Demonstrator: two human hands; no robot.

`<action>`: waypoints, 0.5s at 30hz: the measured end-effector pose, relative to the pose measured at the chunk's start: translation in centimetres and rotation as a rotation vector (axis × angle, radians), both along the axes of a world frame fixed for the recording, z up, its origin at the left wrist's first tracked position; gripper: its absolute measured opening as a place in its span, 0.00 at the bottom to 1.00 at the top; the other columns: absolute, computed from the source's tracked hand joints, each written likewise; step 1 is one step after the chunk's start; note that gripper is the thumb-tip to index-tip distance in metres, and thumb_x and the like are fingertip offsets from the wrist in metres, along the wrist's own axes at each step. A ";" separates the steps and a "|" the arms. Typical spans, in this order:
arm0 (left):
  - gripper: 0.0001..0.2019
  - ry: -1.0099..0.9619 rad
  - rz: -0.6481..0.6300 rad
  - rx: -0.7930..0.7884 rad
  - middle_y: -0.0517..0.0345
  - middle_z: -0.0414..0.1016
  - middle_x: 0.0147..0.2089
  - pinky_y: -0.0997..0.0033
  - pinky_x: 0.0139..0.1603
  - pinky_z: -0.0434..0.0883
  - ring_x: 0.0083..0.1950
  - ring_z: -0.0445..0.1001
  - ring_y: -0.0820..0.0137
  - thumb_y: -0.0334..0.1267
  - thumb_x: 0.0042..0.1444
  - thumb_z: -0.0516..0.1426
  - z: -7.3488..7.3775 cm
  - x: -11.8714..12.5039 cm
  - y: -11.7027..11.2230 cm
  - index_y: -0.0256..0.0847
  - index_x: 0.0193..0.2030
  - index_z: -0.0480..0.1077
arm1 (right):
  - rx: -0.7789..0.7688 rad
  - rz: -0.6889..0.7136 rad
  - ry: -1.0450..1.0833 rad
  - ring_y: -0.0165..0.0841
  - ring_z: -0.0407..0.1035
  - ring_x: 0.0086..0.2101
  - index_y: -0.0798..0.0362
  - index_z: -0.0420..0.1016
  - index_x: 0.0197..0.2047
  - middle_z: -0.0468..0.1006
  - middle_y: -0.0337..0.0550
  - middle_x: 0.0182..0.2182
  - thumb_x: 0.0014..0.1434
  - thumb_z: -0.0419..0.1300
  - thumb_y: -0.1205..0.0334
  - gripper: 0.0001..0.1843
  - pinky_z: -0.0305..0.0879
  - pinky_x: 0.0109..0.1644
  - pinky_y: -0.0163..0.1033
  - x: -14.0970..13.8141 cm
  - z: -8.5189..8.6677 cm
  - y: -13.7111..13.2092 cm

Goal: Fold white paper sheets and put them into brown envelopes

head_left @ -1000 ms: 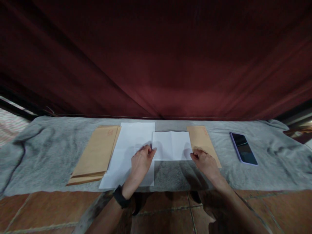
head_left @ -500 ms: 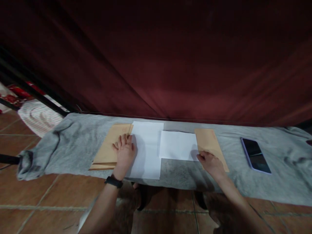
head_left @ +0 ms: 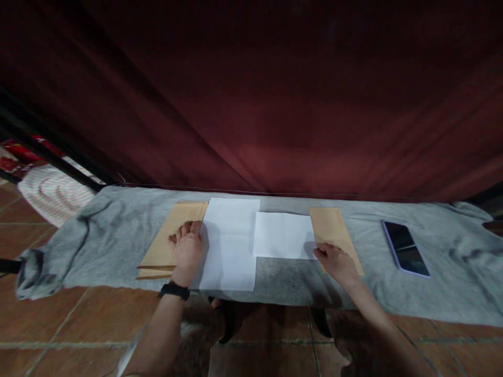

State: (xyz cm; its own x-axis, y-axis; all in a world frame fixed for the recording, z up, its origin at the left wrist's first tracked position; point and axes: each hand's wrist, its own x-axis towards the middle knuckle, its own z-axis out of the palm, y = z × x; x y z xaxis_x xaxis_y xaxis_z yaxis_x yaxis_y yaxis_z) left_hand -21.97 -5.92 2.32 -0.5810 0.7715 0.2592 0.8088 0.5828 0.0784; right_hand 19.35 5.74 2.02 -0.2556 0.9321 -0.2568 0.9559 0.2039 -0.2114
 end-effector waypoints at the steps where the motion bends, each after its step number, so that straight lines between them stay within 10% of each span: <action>1: 0.22 -0.001 -0.037 0.025 0.35 0.68 0.65 0.39 0.66 0.57 0.67 0.64 0.47 0.31 0.64 0.48 0.1 0.6 0.1 0.35 0.64 0.67 | -0.009 -0.008 0.007 0.39 0.78 0.43 0.47 0.81 0.43 0.84 0.45 0.42 0.69 0.51 0.52 0.17 0.63 0.38 0.36 0.1 -0.1 0.1; 9: 0.21 -0.204 -0.850 -0.041 0.52 0.72 0.65 0.51 0.73 0.55 0.71 0.62 0.63 0.28 0.65 0.48 -1.8 8.7 0.7 0.43 0.60 0.71 | 0.036 -0.028 0.020 0.38 0.78 0.41 0.49 0.79 0.44 0.84 0.46 0.40 0.70 0.52 0.51 0.17 0.63 0.39 0.36 0.3 -0.7 0.2; 15: 0.20 -0.115 -1.051 -0.120 0.55 0.67 0.70 0.52 0.73 0.55 0.74 0.56 0.62 0.32 0.66 0.51 -1.7 9.0 2.3 0.44 0.63 0.68 | 0.039 0.002 0.046 0.40 0.78 0.41 0.50 0.78 0.44 0.83 0.46 0.40 0.71 0.50 0.48 0.19 0.62 0.37 0.37 -0.2 -0.3 -0.2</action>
State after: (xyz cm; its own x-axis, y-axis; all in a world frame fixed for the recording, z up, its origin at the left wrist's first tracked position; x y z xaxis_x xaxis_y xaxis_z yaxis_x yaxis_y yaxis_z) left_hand -12.95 -3.63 0.64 0.3754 0.9171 0.1339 0.9021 -0.3947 0.1745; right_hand 19.19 5.50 1.72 -0.2678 0.9407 -0.2081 0.9450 0.2144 -0.2469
